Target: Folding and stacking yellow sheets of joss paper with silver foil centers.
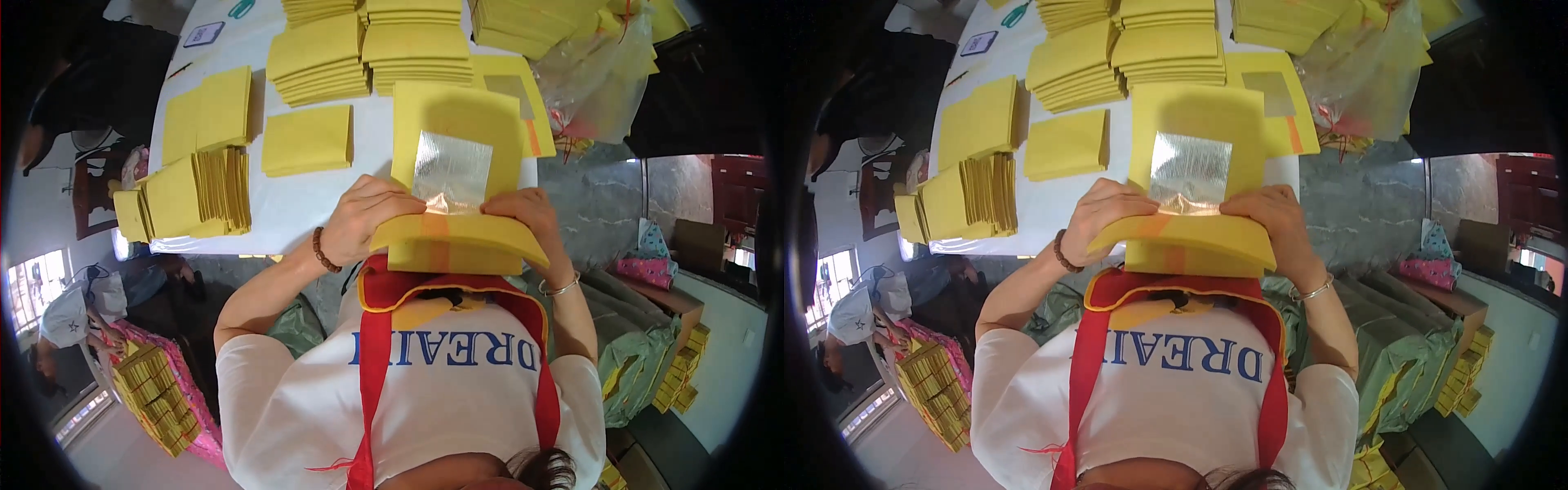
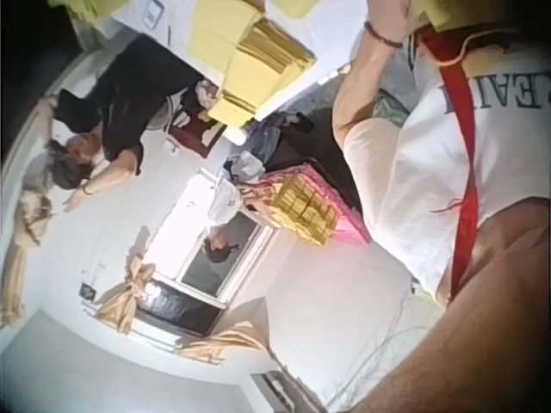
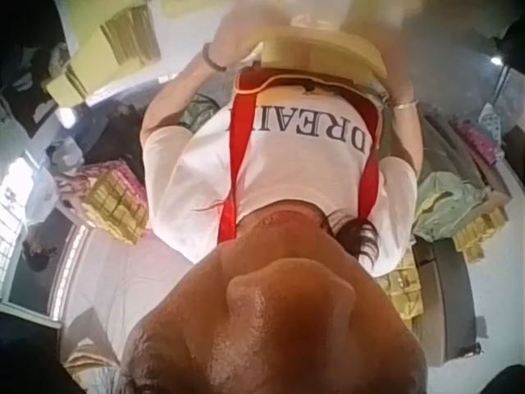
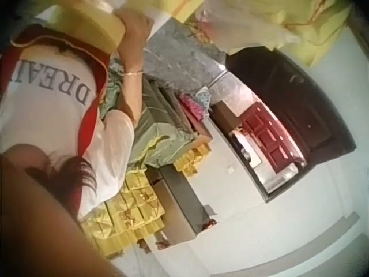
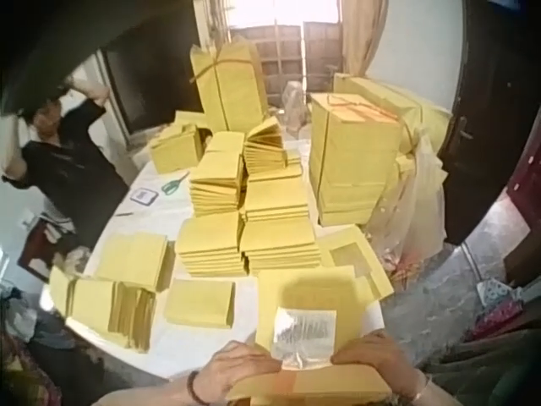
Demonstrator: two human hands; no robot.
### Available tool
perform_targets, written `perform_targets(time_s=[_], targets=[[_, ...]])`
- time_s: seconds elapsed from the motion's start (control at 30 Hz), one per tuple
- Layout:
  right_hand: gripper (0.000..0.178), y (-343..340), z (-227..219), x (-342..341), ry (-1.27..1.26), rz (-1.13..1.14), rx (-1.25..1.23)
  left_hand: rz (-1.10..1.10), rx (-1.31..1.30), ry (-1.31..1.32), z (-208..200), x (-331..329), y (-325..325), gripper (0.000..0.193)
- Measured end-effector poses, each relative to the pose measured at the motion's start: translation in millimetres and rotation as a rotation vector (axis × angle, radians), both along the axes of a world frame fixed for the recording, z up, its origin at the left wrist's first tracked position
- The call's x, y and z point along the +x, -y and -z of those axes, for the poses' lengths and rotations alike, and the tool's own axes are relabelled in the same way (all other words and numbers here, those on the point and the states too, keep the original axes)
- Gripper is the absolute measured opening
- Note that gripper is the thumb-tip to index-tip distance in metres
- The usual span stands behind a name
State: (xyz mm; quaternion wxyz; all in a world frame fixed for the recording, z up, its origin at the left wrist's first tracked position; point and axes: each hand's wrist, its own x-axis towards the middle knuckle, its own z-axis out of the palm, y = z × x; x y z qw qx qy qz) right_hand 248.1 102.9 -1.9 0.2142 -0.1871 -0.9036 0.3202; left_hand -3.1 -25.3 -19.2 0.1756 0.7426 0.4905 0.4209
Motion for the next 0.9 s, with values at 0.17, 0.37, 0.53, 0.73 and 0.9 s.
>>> perform_targets(time_s=[0.17, 0.37, 0.53, 0.73, 0.9], targets=[[0.018, 5, -1, 2, 0.145, 0.143, -0.109, -0.113, -0.292, 0.131, -4, 7, -1, 0.022], [0.032, 6, 7, -3, 0.017, 0.284, -0.603, -0.245, -0.629, 0.402, -18, 10, -15, 0.020], [0.052, 12, 5, -13, -0.393, 0.433, -0.954, -0.255, -0.649, 0.595, -5, 6, -33, 0.021], [0.036, 8, 8, -8, -0.076, 0.356, -0.306, -0.174, -0.698, 0.657, 8, 1, -39, 0.030], [0.032, 5, 25, -14, -0.226, 0.484, -0.716, -0.283, -0.666, 0.526, -2, 2, -44, 0.032]])
